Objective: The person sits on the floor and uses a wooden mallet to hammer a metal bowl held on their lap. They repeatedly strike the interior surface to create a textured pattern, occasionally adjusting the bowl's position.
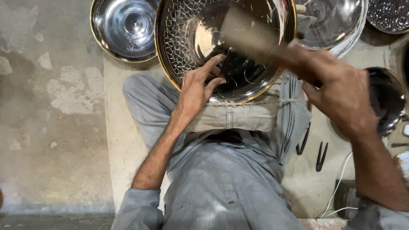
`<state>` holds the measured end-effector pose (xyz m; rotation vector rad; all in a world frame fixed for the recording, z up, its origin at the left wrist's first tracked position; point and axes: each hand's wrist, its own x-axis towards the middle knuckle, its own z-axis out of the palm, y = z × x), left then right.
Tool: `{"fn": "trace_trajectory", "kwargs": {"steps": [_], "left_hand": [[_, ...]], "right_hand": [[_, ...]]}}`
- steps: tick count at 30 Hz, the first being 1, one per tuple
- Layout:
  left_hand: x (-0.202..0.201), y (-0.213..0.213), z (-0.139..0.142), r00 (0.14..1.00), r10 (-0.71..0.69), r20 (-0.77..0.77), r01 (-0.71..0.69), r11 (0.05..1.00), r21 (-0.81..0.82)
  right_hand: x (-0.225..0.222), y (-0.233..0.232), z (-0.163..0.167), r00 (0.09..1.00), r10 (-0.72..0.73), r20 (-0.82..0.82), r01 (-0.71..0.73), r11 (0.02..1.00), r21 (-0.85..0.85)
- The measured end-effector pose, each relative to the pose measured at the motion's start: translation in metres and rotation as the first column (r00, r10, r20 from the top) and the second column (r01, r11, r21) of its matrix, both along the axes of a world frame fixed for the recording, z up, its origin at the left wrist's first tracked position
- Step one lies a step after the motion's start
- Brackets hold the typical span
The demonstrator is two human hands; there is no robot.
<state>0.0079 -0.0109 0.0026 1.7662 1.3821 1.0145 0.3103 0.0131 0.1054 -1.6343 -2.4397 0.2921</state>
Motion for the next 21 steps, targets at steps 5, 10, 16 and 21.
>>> {"fn": "trace_trajectory", "kwargs": {"steps": [5,10,16,21], "left_hand": [[-0.0005,-0.0026,0.0024,1.000,-0.017,0.022,0.016,0.999,0.050],[-0.0011,-0.0036,0.0087,0.999,-0.028,0.034,0.026,0.998,0.061],[-0.0008,-0.0029,0.0085,1.000,-0.009,0.014,0.008,1.000,0.024],[-0.0007,-0.0051,0.0080,0.999,0.004,0.034,-0.005,1.000,0.029]], "right_hand": [[0.0008,0.0034,-0.0032,0.982,-0.015,-0.191,0.021,0.999,0.030],[0.0056,0.0012,-0.0048,0.973,0.056,0.225,-0.073,0.995,0.063],[-0.0007,0.0001,-0.0026,0.989,0.079,0.124,-0.085,0.995,0.043],[-0.0020,0.0034,-0.0041,1.000,0.021,-0.016,-0.021,1.000,0.011]]}}
